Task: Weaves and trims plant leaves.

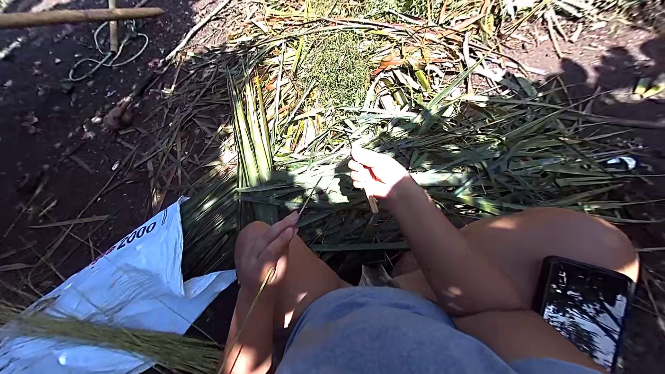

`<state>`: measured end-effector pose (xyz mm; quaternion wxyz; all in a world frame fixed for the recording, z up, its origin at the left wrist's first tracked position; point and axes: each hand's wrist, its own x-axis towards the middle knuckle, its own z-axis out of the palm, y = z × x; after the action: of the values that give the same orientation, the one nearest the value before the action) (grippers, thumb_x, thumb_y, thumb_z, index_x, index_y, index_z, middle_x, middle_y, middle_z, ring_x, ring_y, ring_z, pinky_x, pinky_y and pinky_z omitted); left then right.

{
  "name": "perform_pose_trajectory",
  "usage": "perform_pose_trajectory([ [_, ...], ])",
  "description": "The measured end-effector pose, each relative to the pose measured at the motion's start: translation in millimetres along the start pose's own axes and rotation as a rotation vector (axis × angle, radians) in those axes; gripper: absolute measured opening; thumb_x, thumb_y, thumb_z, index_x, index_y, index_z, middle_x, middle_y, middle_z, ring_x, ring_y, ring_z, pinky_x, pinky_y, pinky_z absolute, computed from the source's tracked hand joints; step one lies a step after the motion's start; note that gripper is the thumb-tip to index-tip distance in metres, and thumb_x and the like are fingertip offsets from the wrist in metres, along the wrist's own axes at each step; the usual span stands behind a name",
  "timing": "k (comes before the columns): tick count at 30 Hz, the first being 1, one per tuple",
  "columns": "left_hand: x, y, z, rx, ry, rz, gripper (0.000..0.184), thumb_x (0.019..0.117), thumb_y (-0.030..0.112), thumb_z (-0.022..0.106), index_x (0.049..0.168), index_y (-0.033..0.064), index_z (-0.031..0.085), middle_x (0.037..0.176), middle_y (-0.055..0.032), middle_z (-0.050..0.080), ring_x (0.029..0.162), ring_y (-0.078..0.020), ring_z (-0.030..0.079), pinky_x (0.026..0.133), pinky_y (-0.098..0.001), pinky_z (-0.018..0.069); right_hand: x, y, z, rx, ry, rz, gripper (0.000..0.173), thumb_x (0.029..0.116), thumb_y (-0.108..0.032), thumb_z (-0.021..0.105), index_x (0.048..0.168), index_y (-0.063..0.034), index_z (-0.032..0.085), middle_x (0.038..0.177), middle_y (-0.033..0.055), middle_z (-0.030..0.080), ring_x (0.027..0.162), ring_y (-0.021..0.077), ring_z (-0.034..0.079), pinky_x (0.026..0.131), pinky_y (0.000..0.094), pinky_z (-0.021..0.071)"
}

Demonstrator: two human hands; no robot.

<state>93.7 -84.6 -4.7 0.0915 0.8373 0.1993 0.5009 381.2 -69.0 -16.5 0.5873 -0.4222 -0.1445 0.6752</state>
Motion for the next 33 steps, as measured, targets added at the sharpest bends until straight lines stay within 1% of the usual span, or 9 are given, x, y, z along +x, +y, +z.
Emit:
perform_pose_trajectory([
  [2,-1,1,0,-0.033,0.038,-0.04,0.008,0.104,0.009,0.059,0.109,0.0102,0.065,0.118,-0.0015,0.074,0.107,-0.0123,0.072,0.089,-0.0264,0.0596,-9,6,7,-0.075,-0.048,-0.012,0.026,0.1119,-0.023,0.037,0.122,-0.0106,0.057,0.061,-0.0064,0.047,0.045,0.0018,0.044,0.042,0.0162,0.0414],
  [6,2,0,6,-0.104,0.065,-0.044,0.008,0.1032,0.007,0.06,0.109,0.0082,0.065,0.118,-0.0027,0.074,0.107,-0.0138,0.073,0.091,-0.0279,0.0606,-32,29,36,-0.187,-0.526,0.094,0.028,0.1054,-0.025,0.044,0.124,-0.0114,0.059,0.071,-0.0058,0.057,0.054,0.0014,0.055,0.051,0.0156,0.0507],
  [9,0,2,13,-0.205,0.11,-0.097,0.011,0.1023,0.008,0.062,0.111,0.0113,0.067,0.117,-0.0004,0.074,0.107,-0.014,0.073,0.092,-0.0287,0.0609,-27,37,40,-0.13,-0.669,0.135,0.027,0.1015,-0.022,0.052,0.125,-0.0111,0.061,0.076,-0.0056,0.061,0.058,0.0017,0.06,0.055,0.0154,0.0535],
  [14,-1,10,10,-0.497,0.319,-0.421,0.016,0.099,0.011,0.067,0.107,0.0224,0.074,0.109,0.0012,0.077,0.099,-0.0151,0.075,0.089,-0.0308,0.0625,-6,21,12,-0.033,-0.447,0.031,0.025,0.1068,-0.019,0.04,0.122,-0.0145,0.059,0.066,-0.0075,0.052,0.051,0.0001,0.049,0.049,0.0143,0.0453],
  [19,10,12,3,-0.604,0.589,-0.682,0.017,0.0966,-0.004,0.062,0.094,0.0125,0.067,0.095,-0.0057,0.078,0.087,-0.0182,0.077,0.081,-0.0323,0.065,11,1,-23,0.181,-0.021,-0.161,0.026,0.1117,-0.023,0.035,0.12,-0.0155,0.058,0.065,-0.0081,0.053,0.047,0.0007,0.047,0.044,0.0153,0.0436],
  [23,18,11,4,-0.568,0.683,-0.775,0.021,0.0971,-0.011,0.055,0.093,0.0081,0.063,0.088,-0.006,0.078,0.082,-0.0178,0.078,0.078,-0.0312,0.0653,-11,9,-3,0.009,-0.162,-0.149,0.026,0.1076,-0.02,0.038,0.125,-0.0159,0.057,0.065,-0.0067,0.051,0.049,0.0023,0.049,0.047,0.0177,0.0464],
  [27,25,21,20,-0.587,0.696,-0.874,0.023,0.098,-0.013,0.051,0.092,0.0078,0.06,0.085,-0.0043,0.078,0.08,-0.0158,0.077,0.075,-0.0288,0.0652,-30,29,42,-0.294,-0.374,-0.056,0.038,0.1005,-0.013,0.05,0.138,-0.0065,0.052,0.075,-0.0013,0.062,0.06,0.0055,0.061,0.059,0.0194,0.0551],
  [29,26,26,26,-0.602,0.683,-0.938,0.021,0.0989,-0.012,0.05,0.093,0.0067,0.059,0.085,-0.0046,0.077,0.079,-0.0162,0.077,0.075,-0.0289,0.0651,-31,37,52,-0.354,-0.415,-0.02,0.037,0.1025,-0.008,0.053,0.139,-0.0032,0.052,0.078,-0.0008,0.063,0.065,0.0056,0.063,0.065,0.0202,0.0567],
  [33,27,31,30,-0.626,0.683,-1.065,0.018,0.0995,-0.011,0.051,0.093,0.0035,0.058,0.084,-0.008,0.077,0.078,-0.0177,0.077,0.074,-0.0289,0.065,-29,41,51,-0.34,-0.429,0.023,0.03,0.1047,-0.008,0.049,0.132,-0.001,0.057,0.074,-0.0007,0.06,0.059,0.0046,0.059,0.058,0.0175,0.0541],
])
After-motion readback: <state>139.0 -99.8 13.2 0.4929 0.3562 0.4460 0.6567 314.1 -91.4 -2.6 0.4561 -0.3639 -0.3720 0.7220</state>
